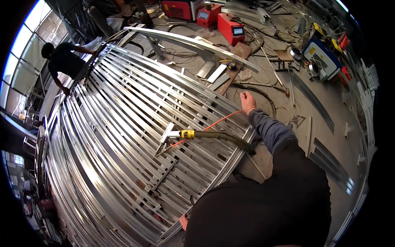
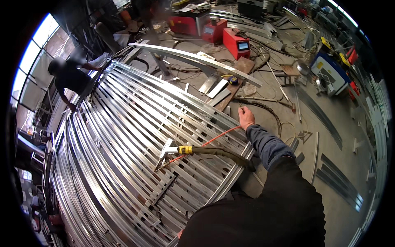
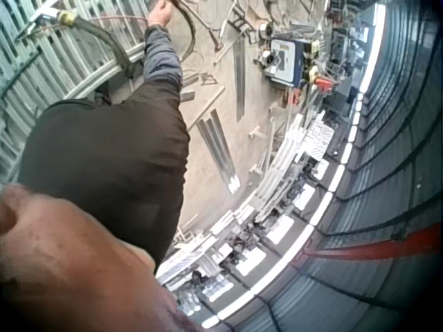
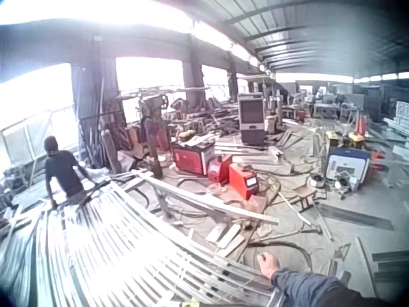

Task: The person welds small metal brackets onto a large metal frame structure using a handheld welding tool. The person repeatedly positions brackets and applies welds at multiple points along the frame.

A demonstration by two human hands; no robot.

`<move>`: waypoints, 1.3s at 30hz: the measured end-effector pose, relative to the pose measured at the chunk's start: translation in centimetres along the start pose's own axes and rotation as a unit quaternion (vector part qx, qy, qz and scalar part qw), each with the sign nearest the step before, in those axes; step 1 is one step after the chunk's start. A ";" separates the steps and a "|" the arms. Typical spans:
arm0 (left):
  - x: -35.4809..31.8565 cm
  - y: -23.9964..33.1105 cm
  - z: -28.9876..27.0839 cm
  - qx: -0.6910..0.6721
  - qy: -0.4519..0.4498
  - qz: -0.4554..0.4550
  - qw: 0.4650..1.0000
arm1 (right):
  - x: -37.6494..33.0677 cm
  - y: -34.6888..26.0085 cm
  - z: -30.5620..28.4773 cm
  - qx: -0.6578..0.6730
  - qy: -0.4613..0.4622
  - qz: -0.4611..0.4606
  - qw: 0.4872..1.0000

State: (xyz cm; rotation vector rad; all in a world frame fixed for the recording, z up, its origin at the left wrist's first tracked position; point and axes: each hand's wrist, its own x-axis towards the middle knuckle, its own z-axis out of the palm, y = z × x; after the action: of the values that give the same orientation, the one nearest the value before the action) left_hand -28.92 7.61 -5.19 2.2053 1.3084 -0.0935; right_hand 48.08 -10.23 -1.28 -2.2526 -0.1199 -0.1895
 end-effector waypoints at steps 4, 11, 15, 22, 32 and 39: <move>-0.9 4.4 5.5 0.009 0.122 0.026 0.992 | 9.1 1.4 5.4 -0.074 -0.109 0.017 0.991; 0.5 13.7 3.8 0.023 0.078 -0.057 0.995 | 20.6 1.2 11.2 -0.212 -0.128 -0.054 0.967; 1.7 15.9 3.0 0.018 0.051 -0.097 0.994 | 25.5 0.4 12.2 -0.251 -0.188 -0.095 0.945; 3.6 16.8 -0.5 0.021 0.006 -0.141 0.990 | 29.5 3.0 14.1 -0.300 -0.265 -0.027 0.916; 3.2 14.9 -4.0 -0.003 -0.024 -0.207 0.978 | 31.7 3.9 14.5 -0.308 -0.196 -0.036 0.930; 1.4 12.9 -4.8 -0.031 -0.001 -0.237 0.971 | 31.3 4.4 16.0 -0.270 -0.042 -0.018 0.962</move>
State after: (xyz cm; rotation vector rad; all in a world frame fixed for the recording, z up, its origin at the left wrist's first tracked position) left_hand -18.57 6.49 3.99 1.7979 1.7873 -0.2321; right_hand 81.06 -0.01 -9.13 -2.8058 -0.1707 -0.1591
